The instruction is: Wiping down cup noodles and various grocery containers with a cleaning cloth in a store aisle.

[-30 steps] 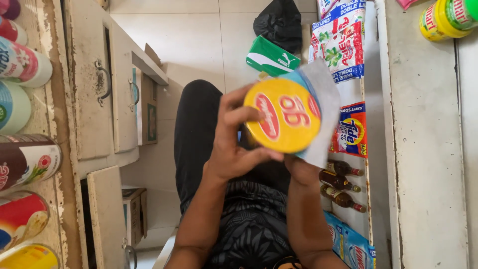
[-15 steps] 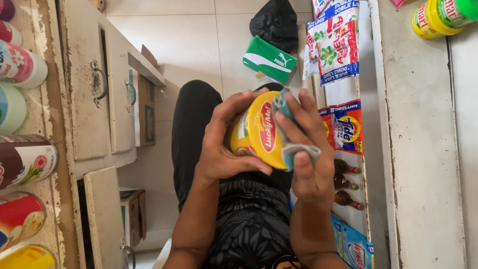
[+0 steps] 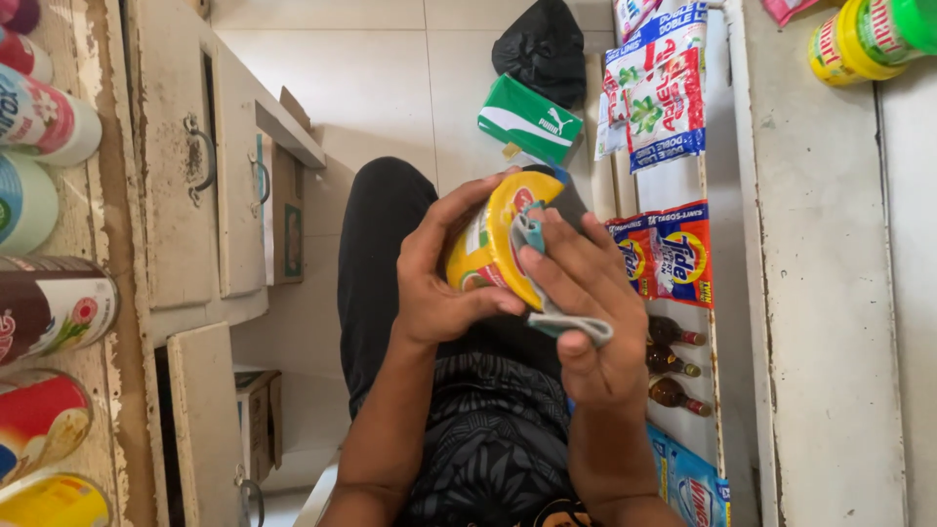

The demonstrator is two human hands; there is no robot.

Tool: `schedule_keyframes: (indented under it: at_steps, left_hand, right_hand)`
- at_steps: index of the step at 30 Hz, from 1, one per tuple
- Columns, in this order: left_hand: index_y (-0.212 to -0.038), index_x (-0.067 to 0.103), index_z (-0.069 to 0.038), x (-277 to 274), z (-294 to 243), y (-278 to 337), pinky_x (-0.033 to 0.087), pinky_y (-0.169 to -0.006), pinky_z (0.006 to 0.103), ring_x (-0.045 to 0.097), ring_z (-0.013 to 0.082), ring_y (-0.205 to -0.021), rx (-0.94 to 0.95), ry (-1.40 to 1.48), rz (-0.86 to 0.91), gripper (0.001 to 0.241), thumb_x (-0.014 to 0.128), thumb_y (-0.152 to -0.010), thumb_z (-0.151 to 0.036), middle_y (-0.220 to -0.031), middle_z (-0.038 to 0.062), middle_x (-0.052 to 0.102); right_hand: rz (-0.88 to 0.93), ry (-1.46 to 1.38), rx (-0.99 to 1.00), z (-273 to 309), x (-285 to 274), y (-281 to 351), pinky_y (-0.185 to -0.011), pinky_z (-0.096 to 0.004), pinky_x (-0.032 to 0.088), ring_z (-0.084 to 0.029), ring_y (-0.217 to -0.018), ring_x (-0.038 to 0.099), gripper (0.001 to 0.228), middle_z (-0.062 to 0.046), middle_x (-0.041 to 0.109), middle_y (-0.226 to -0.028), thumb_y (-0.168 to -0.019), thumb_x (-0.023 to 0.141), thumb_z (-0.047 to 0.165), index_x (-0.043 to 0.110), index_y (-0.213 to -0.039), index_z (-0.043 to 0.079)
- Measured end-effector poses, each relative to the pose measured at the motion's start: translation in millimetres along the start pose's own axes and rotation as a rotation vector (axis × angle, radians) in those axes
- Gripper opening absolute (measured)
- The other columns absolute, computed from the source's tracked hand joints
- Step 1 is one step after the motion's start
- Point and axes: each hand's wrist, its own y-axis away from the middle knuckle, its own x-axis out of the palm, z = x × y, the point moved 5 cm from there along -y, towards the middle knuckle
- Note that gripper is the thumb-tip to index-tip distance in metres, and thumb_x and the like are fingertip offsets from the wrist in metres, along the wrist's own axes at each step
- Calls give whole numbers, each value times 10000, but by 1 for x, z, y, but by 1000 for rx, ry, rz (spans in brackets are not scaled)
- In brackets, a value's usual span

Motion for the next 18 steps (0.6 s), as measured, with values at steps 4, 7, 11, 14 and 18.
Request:
schedule_keyframes:
  at_steps: [4,7,11,14,18]
  left_hand:
    - [-1424,528,-54,4,-8,-4,483,-1276,430,599,312,-1405,58,-110,114,878,958,-673,-198,-1468,151,578]
    - [-1386,564,-16,5,-9,-7,516,-1145,362,636,241,-1220,44,-201,134,916,979,-596,-224,-1402,135,630]
    - [-1436,516,-6,6,0,-6,493,-1199,373,635,269,-1298,-30,-144,20,820,842,-698,-153,-1437,165,610]
    - [-1440,513,-8,2,1,-6,484,-1209,371,631,269,-1306,-35,-154,20,835,853,-687,-123,-1441,163,607]
    - [-1385,567,-41,7,-11,-10,527,-1163,376,640,237,-1256,27,-307,80,922,981,-585,-236,-1413,133,642]
  right_hand:
    - [-56,-150,44,-23,3,-4,-1334,-522,340,-305,-1406,560,546,-191,581,-1472,-1110,292,366,602,-1363,-5]
    - [-26,-231,133,-17,3,-16,-1336,-511,345,-374,-1545,438,522,-231,448,-1604,-1102,350,343,555,-1423,-13]
    - [-24,10,24,6,4,-21,-1237,-534,410,-385,-1307,632,577,-276,629,-1371,-1079,314,358,628,-1279,-82]
    - [-38,-37,-11,-9,6,-14,-1216,-531,474,-387,-1269,666,550,-243,669,-1313,-1082,339,357,636,-1265,-68]
    - [-48,-228,134,-29,7,-13,-1329,-476,357,-356,-1470,520,607,-223,565,-1487,-1111,329,424,569,-1382,-63]
